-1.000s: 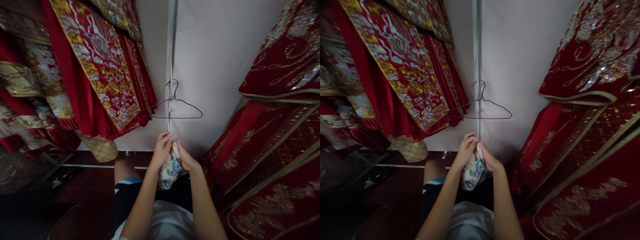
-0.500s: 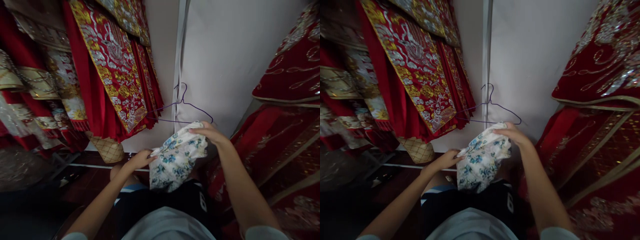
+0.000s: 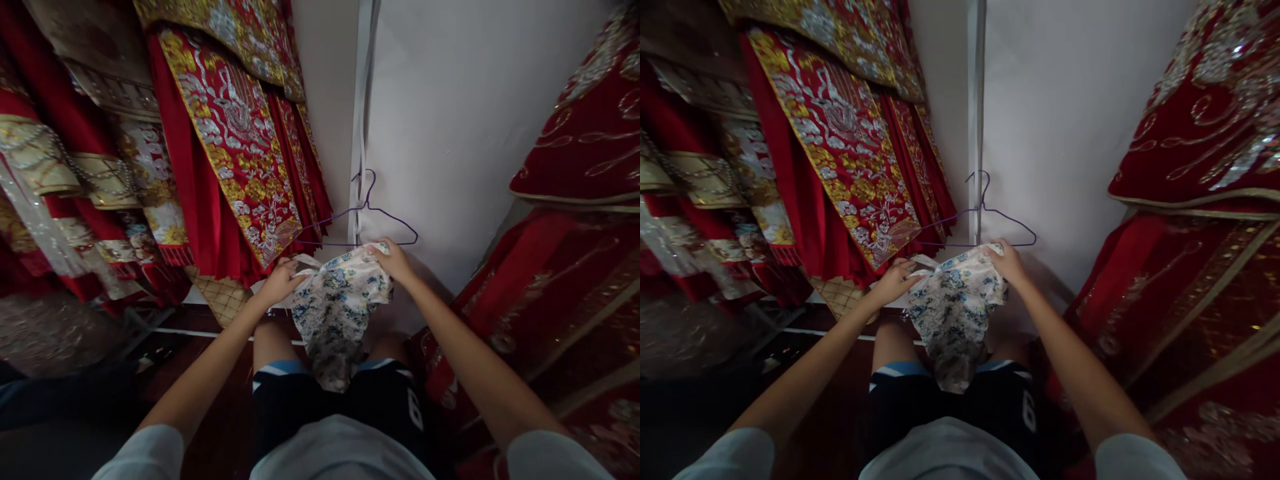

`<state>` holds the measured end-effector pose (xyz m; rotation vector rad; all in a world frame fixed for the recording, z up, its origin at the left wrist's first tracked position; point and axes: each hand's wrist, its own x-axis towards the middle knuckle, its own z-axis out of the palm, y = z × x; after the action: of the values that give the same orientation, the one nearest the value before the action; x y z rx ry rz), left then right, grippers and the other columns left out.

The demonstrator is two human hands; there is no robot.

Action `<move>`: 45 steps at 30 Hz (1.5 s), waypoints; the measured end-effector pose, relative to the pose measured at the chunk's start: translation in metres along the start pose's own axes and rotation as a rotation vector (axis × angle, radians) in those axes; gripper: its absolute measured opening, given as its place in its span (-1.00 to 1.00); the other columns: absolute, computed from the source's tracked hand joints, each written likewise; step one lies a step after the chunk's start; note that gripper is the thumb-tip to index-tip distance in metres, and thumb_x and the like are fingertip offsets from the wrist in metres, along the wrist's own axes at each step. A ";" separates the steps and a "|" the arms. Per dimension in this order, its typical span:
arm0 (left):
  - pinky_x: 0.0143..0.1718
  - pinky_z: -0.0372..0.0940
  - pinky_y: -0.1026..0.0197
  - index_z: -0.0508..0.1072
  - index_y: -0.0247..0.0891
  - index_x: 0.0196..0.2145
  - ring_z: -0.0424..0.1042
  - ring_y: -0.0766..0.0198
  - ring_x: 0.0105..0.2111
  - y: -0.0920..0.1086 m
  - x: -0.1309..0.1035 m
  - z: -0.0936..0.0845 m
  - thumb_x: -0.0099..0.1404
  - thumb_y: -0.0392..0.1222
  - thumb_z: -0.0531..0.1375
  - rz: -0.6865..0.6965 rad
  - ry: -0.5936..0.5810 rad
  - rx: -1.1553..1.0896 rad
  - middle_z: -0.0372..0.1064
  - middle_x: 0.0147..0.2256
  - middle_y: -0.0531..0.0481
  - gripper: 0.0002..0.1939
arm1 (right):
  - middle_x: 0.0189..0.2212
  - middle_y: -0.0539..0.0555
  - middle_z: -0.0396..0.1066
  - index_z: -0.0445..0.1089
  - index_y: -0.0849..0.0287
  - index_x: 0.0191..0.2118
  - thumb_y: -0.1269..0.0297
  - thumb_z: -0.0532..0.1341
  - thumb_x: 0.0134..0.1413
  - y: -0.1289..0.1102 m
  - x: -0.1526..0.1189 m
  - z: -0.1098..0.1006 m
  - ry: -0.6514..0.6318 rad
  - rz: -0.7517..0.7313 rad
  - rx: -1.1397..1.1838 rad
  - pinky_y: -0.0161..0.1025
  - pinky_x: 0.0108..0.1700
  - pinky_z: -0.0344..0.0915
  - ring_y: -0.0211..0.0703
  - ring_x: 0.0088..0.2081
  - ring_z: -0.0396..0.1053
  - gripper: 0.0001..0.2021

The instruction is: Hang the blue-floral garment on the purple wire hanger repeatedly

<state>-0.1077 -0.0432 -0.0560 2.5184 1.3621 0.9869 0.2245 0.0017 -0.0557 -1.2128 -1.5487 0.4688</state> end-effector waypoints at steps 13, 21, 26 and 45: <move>0.07 0.23 0.00 0.39 -0.19 -0.64 0.31 0.01 -0.05 0.022 0.002 -0.004 0.37 0.13 0.04 0.017 0.098 0.048 0.45 -0.33 -0.16 -0.48 | -0.70 -0.11 -0.12 0.02 0.09 -0.71 -0.24 0.16 -0.03 0.017 -0.007 -0.017 -0.009 -0.005 -0.175 -0.26 -0.48 -0.13 -0.29 -0.56 -0.06 -0.44; -0.42 0.19 0.22 0.34 -0.22 -0.57 0.33 0.20 -0.51 0.046 0.029 -0.013 0.36 0.20 0.02 -0.143 0.008 0.194 0.35 -0.54 -0.06 -0.49 | -0.67 -0.09 -0.14 0.08 0.11 -0.73 -0.10 0.15 -0.06 0.007 -0.011 -0.054 0.044 -0.011 -0.254 -0.25 -0.48 -0.13 -0.29 -0.55 -0.06 -0.53; -0.36 0.19 0.21 0.44 -0.27 -0.48 0.44 0.11 -0.40 0.053 0.052 -0.009 0.37 0.13 0.04 -0.202 0.007 0.300 0.45 -0.46 -0.14 -0.54 | -0.66 -0.09 -0.13 0.10 0.11 -0.72 -0.09 0.14 -0.07 0.004 -0.016 -0.056 0.100 -0.030 -0.253 -0.26 -0.48 -0.11 -0.28 -0.54 -0.06 -0.56; -0.19 0.25 0.16 0.20 -0.22 -0.61 0.37 0.17 -0.30 0.054 0.108 -0.005 0.27 -0.01 0.15 0.249 0.132 0.021 0.36 -0.37 -0.08 -0.63 | -0.67 -0.09 -0.07 0.13 0.11 -0.68 -0.31 0.12 -0.07 0.002 -0.027 -0.041 -0.005 -0.017 -0.209 -0.27 -0.46 -0.05 -0.27 -0.55 -0.02 -0.43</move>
<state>-0.0309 0.0083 0.0214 2.7317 1.1111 1.2080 0.2602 -0.0330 -0.0562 -1.3568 -1.6417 0.3044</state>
